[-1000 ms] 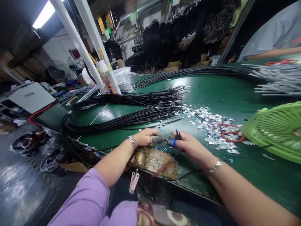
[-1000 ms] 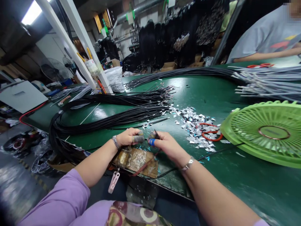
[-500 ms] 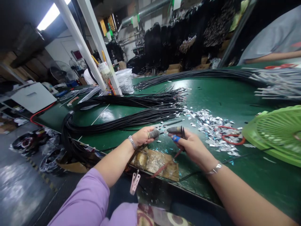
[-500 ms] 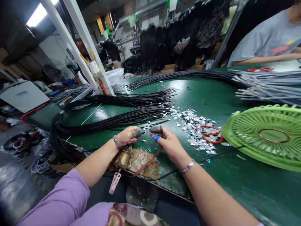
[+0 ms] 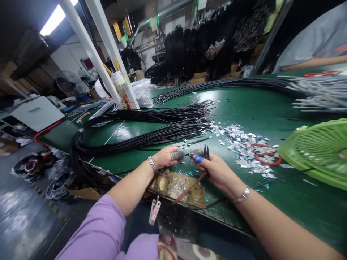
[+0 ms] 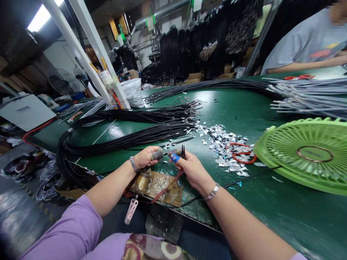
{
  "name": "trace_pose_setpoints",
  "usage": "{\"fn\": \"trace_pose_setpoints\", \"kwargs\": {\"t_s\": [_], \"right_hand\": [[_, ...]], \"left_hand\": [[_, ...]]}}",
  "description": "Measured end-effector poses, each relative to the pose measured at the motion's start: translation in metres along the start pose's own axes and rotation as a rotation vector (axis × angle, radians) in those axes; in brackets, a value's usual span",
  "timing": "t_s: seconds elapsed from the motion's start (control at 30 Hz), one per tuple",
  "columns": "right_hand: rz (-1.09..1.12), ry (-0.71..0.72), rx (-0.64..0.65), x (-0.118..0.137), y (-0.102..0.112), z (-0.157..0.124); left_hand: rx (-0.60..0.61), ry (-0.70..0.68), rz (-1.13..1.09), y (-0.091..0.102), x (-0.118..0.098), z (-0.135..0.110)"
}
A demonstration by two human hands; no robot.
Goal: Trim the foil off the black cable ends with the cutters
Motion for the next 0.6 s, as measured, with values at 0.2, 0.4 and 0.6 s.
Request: {"fn": "trace_pose_setpoints", "kwargs": {"t_s": [0.2, 0.4, 0.6], "right_hand": [[0.031, -0.008, -0.011, -0.0013, 0.0005, -0.0004], [0.044, -0.049, 0.042, -0.0060, -0.0059, -0.0004], [-0.103, 0.000, 0.012, -0.0020, -0.0047, -0.0004]], "left_hand": [[0.005, -0.006, -0.013, 0.0002, 0.0001, 0.0000], [0.001, 0.001, -0.024, 0.0005, 0.0012, 0.0005], [0.007, 0.006, -0.020, 0.0007, 0.0019, 0.0004]]}}
Point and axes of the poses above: each hand's wrist, its own z-axis towards the middle knuckle, its own y-axis out of the back of the hand, x = y × z, the point moved 7 cm from there along z, towards the middle knuckle, and after that the axes turned 10 degrees about x, right-handed, at the moved point
